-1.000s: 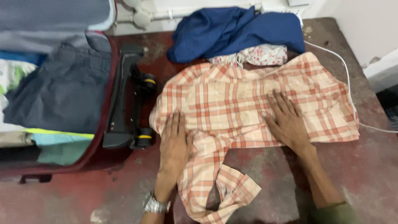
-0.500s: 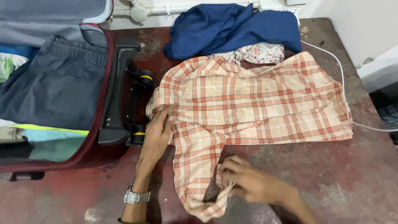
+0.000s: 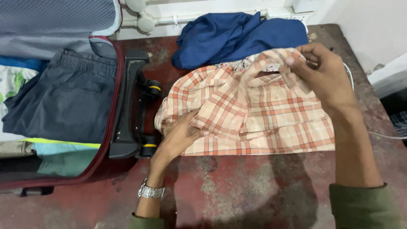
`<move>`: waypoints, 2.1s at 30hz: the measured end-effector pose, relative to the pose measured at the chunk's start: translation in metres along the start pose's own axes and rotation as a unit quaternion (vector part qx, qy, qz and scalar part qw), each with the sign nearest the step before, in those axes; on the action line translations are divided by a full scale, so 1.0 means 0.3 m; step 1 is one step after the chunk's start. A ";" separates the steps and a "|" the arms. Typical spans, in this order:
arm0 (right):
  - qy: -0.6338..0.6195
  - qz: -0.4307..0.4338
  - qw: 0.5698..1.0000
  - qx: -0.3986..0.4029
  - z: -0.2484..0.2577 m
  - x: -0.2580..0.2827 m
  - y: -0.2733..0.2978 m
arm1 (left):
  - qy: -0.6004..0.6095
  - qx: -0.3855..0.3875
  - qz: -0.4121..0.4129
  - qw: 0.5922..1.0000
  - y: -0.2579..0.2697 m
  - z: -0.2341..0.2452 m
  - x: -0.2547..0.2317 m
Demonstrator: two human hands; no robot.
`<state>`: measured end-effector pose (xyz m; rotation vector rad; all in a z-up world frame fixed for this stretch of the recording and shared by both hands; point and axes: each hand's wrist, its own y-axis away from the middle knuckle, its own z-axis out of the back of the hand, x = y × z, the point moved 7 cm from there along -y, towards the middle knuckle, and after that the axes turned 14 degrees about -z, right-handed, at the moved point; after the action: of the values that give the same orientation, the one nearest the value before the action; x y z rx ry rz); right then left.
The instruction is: The person folds a plaid shirt and a floral dress on a table next to an open suitcase. The person smooths and aligns the garments, folds them into compact rectangles, and places the folded shirt into the suitcase.
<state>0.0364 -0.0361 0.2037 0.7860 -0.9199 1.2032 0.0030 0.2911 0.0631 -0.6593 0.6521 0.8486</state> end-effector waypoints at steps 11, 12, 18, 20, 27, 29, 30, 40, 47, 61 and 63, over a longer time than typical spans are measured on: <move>0.055 0.040 0.994 -0.084 0.290 -0.133 0.048 | -0.053 -0.176 -0.004 0.983 -0.007 0.067 0.032; 0.058 0.081 0.991 -0.089 0.321 -0.147 0.070 | -0.042 -0.173 0.006 0.984 0.006 0.064 0.030; 0.212 -0.094 0.965 -0.119 0.368 -0.440 0.104 | -0.009 -0.119 0.014 0.993 0.019 0.026 0.003; 0.179 -0.146 0.972 -0.044 0.329 -0.528 0.108 | -0.039 -0.114 -0.060 0.991 -0.002 0.021 -0.040; 0.216 -0.134 0.963 -0.089 0.319 -0.654 0.122 | -0.026 -0.098 -0.070 0.992 -0.019 -0.005 -0.064; 0.073 -0.139 0.983 -0.098 0.350 -0.672 0.138 | -0.027 -0.112 -0.034 0.993 0.002 0.005 -0.059; 0.002 -0.141 0.985 -0.103 0.372 -0.680 0.146 | -0.043 -0.127 -0.051 0.990 0.009 0.012 -0.073; 0.296 -0.113 0.945 -0.080 0.390 -0.662 0.222 | -0.141 -0.015 -0.049 0.989 0.120 -0.020 -0.108; 0.279 0.008 0.958 -0.071 0.231 -0.518 0.268 | -0.199 -0.051 -0.104 0.973 0.099 -0.014 -0.191; 0.405 0.107 0.899 -0.125 0.026 -0.625 0.210 | -0.309 -0.009 -0.057 0.949 0.078 -0.222 -0.065; 0.401 0.102 0.900 -0.134 0.035 -0.636 0.213 | -0.309 -0.004 -0.051 0.950 0.074 -0.226 -0.062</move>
<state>-0.0481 -0.1124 0.0374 -0.0666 -0.4558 1.3795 -0.0417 0.2434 0.0288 -0.3944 0.0468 0.8993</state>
